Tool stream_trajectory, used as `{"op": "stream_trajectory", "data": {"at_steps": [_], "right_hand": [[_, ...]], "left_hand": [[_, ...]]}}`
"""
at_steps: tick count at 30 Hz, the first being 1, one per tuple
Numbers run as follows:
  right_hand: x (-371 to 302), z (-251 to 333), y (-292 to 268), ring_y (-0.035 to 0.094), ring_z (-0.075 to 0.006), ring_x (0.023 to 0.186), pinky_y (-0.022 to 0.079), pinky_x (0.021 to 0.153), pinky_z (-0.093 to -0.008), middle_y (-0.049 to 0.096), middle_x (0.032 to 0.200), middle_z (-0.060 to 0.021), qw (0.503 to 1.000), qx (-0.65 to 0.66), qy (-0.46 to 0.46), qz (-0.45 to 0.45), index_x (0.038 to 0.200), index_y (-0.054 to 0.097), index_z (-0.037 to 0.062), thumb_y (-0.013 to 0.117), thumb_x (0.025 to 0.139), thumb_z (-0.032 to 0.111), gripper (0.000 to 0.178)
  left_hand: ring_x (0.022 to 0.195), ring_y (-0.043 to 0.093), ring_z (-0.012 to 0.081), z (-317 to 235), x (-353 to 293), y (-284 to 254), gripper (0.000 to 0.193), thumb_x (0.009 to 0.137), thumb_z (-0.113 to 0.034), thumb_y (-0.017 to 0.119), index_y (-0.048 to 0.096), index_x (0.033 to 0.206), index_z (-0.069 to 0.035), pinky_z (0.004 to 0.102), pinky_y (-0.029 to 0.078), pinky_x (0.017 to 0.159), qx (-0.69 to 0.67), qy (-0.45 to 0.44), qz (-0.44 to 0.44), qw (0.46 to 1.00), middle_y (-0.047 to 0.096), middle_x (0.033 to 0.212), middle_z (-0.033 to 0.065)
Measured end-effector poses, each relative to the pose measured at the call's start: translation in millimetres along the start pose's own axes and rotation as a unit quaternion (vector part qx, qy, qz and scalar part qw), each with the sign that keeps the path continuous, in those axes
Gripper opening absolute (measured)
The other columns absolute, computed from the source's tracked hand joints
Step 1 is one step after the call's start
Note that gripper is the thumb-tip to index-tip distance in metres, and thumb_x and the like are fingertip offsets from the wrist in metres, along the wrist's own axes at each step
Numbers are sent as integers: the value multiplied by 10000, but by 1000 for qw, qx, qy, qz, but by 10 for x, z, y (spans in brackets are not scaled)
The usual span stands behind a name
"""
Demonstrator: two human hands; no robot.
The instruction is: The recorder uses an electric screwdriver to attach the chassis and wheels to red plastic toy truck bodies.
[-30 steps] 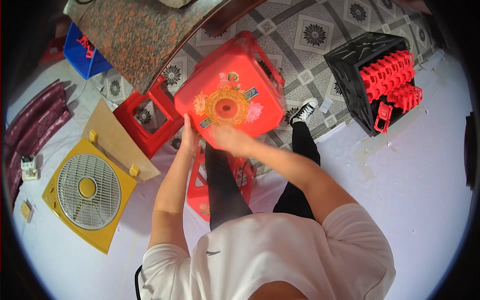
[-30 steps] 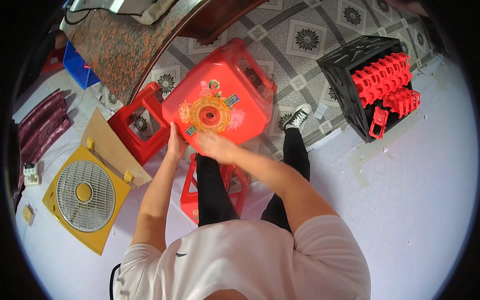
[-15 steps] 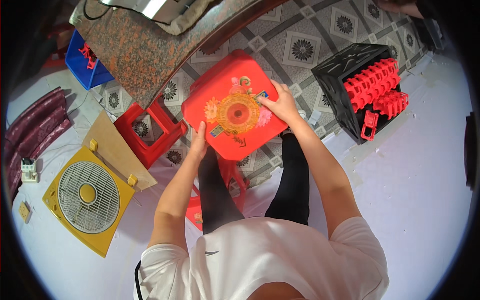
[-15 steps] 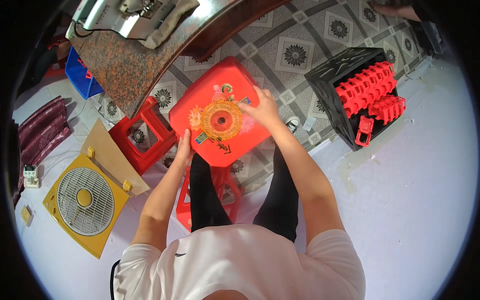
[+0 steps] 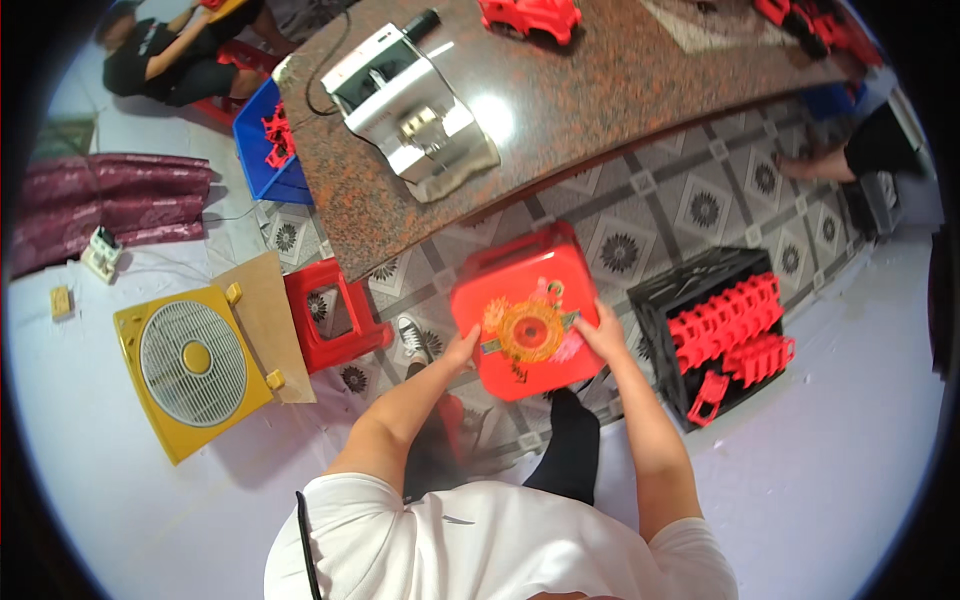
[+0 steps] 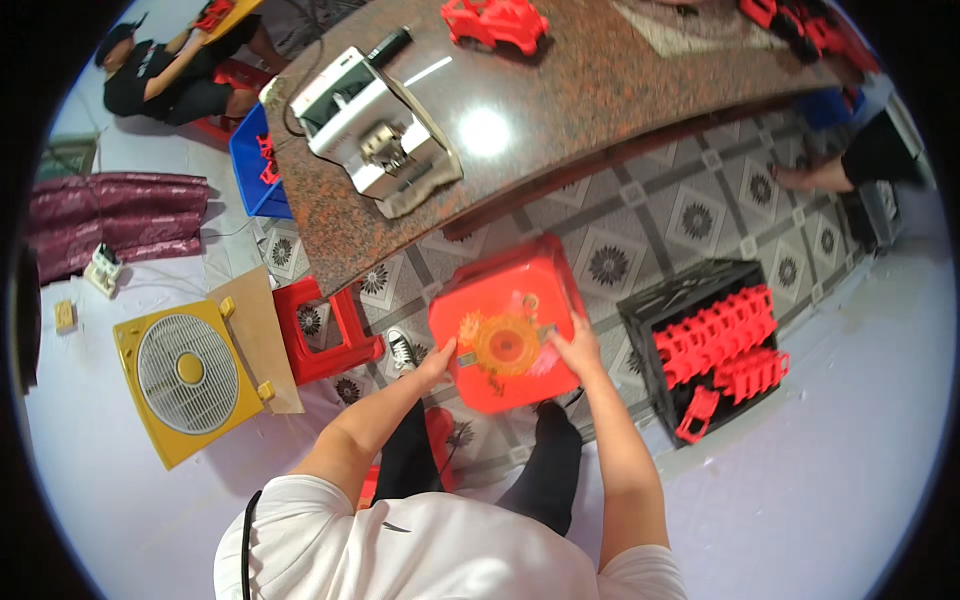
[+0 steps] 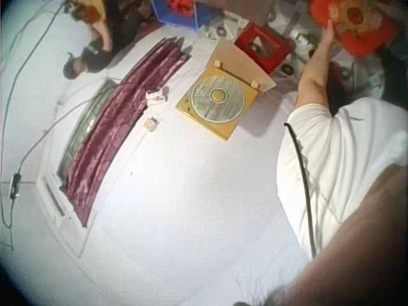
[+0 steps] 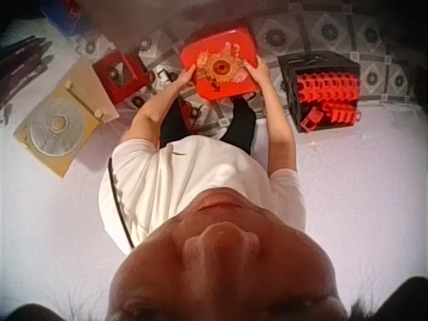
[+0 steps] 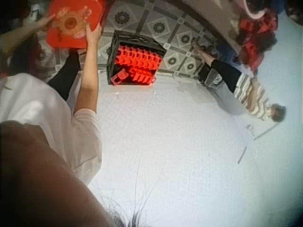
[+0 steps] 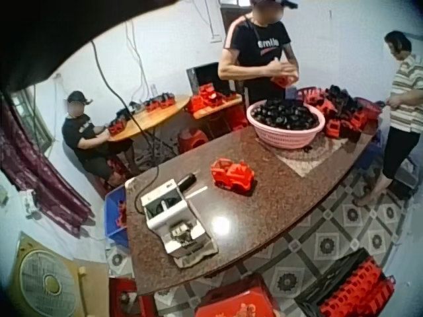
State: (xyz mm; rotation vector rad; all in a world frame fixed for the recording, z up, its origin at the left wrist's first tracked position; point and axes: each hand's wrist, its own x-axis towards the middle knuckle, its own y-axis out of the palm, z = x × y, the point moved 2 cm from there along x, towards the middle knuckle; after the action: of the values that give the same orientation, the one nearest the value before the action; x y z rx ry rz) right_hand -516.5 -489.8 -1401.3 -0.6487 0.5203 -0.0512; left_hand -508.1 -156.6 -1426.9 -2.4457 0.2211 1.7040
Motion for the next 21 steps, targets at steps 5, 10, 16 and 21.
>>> {"op": "stream_trajectory", "data": {"at_steps": [5, 10, 16, 21], "right_hand": [[-303, 182, -311, 510, -355, 1121, 409, 951, -391, 529, 1199, -227, 998, -38, 23, 43, 1233, 498, 4, 655, 773, 337, 589], [-722, -102, -723, 632, -295, 929, 483, 812, -355, 647, 1004, -197, 986, -112, 105, 58, 1068, 610, -4, 642, 784, 311, 425], [-1573, 387, -1482, 649, -282, 834, 498, 748, -356, 668, 855, -178, 953, -200, 223, 49, 890, 669, -7, 637, 753, 281, 321], [-2067, 521, -1890, 581, -168, 526, 474, 505, -301, 617, 660, -100, 937, -200, 287, -23, 887, 647, -16, 641, 810, 221, 250]], "left_hand": [[972, 544, 232, -428, -676, -313, 524, 846, -473, 572, 542, 1202, -90, 468, 474, 763, 200, -25, 59, 978, 562, 1151, 92], [1050, 560, 240, -1846, -1444, -1159, 518, 869, -500, 524, 593, 1126, -55, 419, 460, 841, 196, 78, 224, 951, 613, 1118, 121], [901, 616, 271, -3261, -1312, -2667, 453, 835, -368, 609, 529, 1059, 18, 360, 478, 792, 213, 338, -114, 909, 634, 958, 158], [1165, 471, 395, -3479, -823, -2725, 936, 719, -482, 695, 246, 1329, 67, 432, 421, 940, 353, 189, -154, 903, 392, 1311, 304]]}}
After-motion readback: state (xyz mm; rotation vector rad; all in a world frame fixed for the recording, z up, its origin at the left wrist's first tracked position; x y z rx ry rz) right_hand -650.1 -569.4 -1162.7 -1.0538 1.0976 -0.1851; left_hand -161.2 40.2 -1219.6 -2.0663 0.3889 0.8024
